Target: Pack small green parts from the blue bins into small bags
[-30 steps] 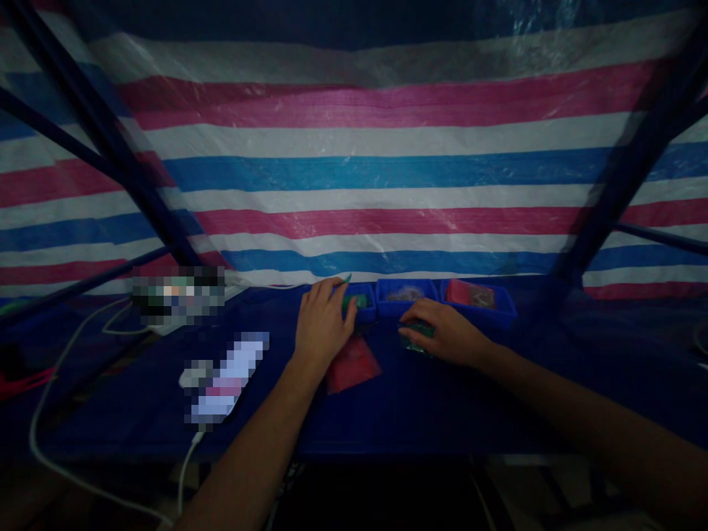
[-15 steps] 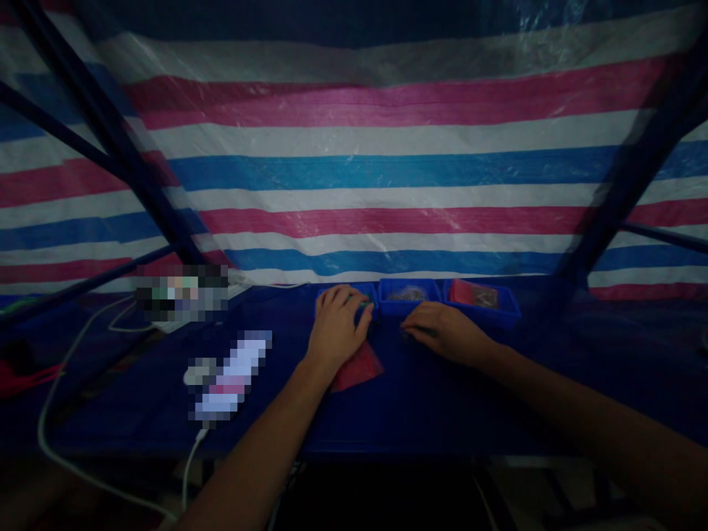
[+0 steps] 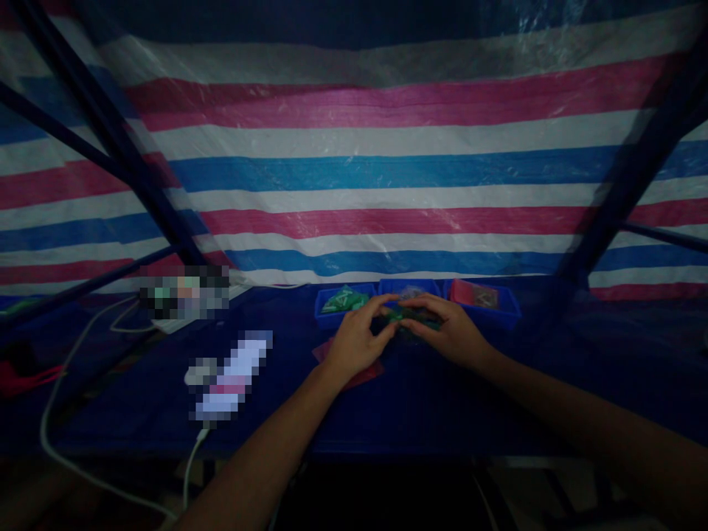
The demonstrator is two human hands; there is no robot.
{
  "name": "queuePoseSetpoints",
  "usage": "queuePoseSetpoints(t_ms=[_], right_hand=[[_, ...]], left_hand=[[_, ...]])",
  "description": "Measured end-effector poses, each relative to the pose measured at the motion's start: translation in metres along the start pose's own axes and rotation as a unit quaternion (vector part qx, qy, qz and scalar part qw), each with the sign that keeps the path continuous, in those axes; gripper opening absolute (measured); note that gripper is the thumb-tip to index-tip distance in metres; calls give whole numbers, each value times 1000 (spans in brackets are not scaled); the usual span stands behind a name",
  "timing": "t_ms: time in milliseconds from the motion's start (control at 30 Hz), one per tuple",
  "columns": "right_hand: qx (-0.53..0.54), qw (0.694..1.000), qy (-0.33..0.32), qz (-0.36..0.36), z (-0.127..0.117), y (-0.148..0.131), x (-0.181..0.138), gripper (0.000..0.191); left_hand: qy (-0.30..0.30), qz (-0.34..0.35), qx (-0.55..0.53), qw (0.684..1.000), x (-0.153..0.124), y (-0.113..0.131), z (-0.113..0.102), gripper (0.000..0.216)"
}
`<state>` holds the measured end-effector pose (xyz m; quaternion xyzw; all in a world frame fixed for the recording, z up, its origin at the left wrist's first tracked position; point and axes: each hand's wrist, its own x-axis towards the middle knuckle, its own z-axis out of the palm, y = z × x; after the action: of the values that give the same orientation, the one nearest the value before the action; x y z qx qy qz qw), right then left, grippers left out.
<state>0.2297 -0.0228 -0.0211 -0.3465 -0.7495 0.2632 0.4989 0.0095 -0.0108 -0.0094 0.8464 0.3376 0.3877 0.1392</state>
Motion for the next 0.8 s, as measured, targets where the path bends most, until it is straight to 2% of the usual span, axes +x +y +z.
queuePoseSetpoints(t_ms=[233,400,467,600,800], right_hand=[[153,981,-3,118,3,9,2,36],[191,967,25,168,0,9,3,46],[193,964,29,181,-1,8,4,45],[211,959,-2,191,0,4,4,35],[175,968,-44,174,1,2,3,39]], left_hand=[[10,-5,5,1000,1,4,-2,49],[9,62,35,997,1,12,-4,61],[11,82,44,996,1,11,-4,55],[23,98,34,994,2,3,-4,22],[46,60,25,997,2,1,-4,26]])
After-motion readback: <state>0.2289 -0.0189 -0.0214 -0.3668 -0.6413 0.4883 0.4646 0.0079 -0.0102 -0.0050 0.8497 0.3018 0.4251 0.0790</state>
